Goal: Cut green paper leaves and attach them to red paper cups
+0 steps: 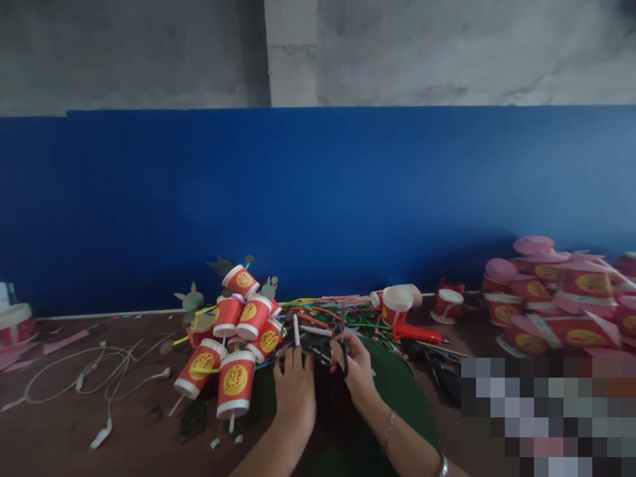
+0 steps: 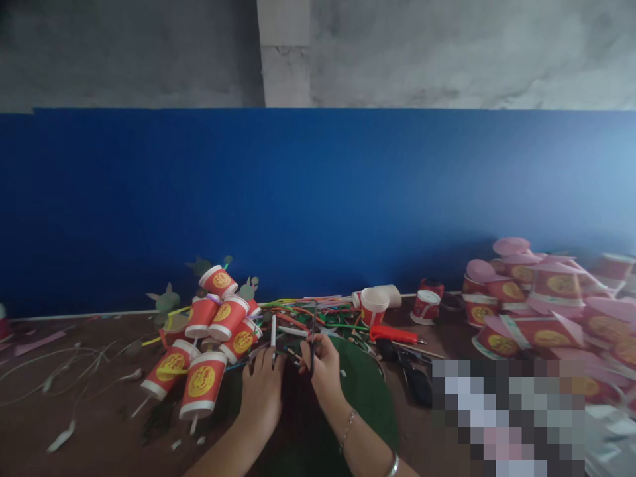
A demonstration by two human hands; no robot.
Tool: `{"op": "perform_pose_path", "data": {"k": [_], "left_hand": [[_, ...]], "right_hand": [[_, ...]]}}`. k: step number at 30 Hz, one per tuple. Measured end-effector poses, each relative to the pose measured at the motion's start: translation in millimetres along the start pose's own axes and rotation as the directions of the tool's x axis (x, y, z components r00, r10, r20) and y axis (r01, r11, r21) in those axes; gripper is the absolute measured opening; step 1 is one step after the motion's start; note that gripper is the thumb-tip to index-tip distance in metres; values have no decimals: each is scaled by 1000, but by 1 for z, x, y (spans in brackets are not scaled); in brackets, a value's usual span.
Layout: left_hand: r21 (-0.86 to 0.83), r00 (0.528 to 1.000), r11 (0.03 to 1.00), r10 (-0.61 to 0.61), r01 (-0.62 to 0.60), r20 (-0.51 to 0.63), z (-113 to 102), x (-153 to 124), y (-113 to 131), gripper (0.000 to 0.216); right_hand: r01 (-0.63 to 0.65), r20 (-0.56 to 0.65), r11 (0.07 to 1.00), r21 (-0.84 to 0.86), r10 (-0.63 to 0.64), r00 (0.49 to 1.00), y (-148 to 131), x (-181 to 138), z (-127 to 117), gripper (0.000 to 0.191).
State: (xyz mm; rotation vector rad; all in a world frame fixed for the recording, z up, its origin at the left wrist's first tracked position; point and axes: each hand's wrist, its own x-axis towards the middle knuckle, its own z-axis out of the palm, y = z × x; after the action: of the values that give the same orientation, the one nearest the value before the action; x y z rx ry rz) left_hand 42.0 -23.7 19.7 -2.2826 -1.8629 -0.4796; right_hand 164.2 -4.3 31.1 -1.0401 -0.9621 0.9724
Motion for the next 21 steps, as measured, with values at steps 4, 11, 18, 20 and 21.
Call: {"op": "perform_pose_path", "data": {"k": [4, 11, 18, 20, 21], "left_hand": [[-23, 999, 999, -27, 27, -25, 3, 1, -1, 40], [-62, 991, 998, -23, 15, -130, 0, 0, 5, 35], [-409, 760, 730, 231, -548, -608, -13, -9, 3, 41], [-512, 740, 664, 94, -546, -666, -16, -12, 1, 39], [-559, 742, 636, 32, -533, -670, -17, -13, 1, 38]], "right_hand": [[7, -13, 1000, -2, -7, 1000, 2, 1, 0, 31], [-3, -2, 999, 33, 3, 1000, 2, 1, 0, 33], [-39, 58, 994, 98, 33, 998, -3, -1, -2, 36], [-73, 115, 992, 101, 61, 991, -4, -2, -1, 37], [-90, 149, 991, 102, 74, 986, -4, -3, -1, 37]]}}
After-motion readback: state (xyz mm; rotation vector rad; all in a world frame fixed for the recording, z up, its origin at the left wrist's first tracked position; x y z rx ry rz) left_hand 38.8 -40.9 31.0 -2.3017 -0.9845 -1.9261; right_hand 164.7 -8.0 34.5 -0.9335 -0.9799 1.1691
